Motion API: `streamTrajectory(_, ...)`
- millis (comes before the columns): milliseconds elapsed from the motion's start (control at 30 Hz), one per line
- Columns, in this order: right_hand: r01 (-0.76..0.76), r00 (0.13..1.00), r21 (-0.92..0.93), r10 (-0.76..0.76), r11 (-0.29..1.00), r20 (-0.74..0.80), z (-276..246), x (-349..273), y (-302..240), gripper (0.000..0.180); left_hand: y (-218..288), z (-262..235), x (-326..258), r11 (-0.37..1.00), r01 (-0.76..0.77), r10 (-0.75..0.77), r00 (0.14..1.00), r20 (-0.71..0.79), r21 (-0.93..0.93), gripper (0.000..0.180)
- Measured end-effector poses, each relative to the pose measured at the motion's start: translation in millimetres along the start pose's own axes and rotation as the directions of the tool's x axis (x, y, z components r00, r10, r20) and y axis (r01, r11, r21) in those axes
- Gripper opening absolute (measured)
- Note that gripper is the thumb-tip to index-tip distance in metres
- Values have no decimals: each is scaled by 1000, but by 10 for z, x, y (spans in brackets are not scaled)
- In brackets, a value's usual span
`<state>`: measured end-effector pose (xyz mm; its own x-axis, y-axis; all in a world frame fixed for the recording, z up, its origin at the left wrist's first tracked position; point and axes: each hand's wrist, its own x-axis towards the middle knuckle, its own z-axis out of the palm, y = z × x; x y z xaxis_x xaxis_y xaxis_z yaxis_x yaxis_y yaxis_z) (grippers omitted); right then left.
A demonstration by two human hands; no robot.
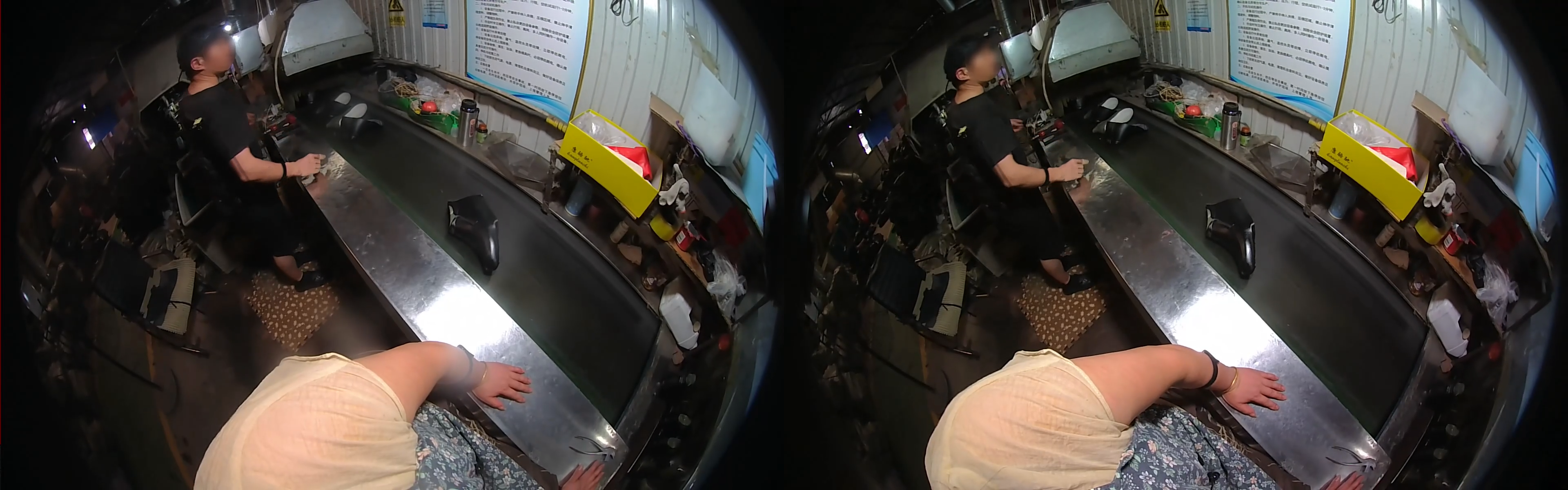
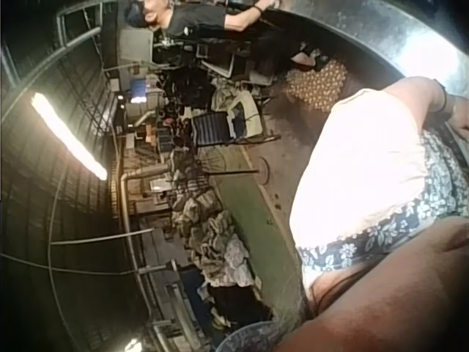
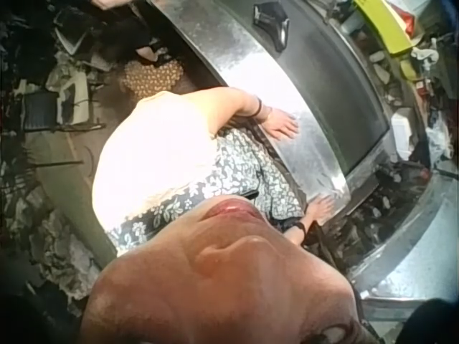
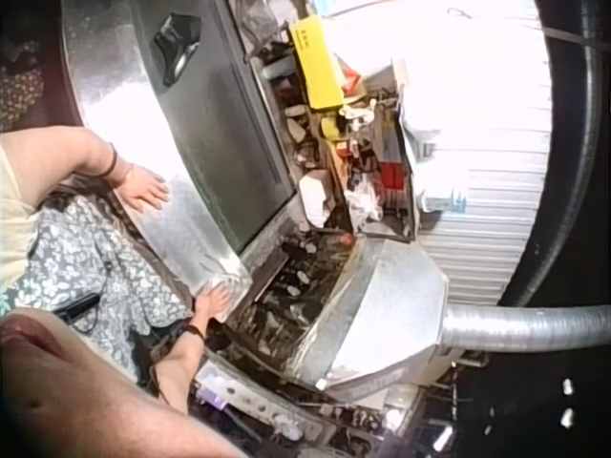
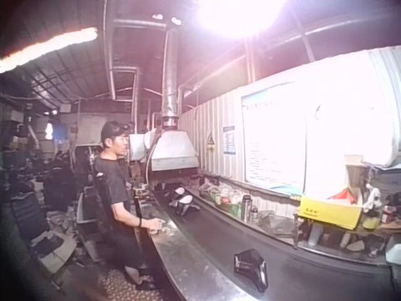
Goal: Picking up shoes from a conveyor belt, inspecting them, and performing manual adjustments.
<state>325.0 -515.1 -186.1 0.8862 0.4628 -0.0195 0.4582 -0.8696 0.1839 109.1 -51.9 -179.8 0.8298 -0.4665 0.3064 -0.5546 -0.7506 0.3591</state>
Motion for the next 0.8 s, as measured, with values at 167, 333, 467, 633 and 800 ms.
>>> streamTrajectory(167,31,995,33,-28,999,-91,134,6,64,64,-9,25,-1,1000,1,-1,1000,-2,-2,61)
streamTrajectory(333,3,999,-40,-5,999,-40,165,11,82,65,-8,43,4,1000,-15,15,998,-60,-1,60)
streamTrajectory(467,3,999,10,-3,1000,-53,93,0,33,65,-10,52,-7,1000,-8,8,998,-58,-1,60)
streamTrajectory(633,2,999,22,-1,1000,-54,120,1,55,65,-15,23,0,1000,-7,7,1000,-14,10,61)
streamTrajectory(800,-6,1000,25,6,1000,-22,20,8,-9,66,-25,17,-13,1000,-5,5,1000,-15,10,61)
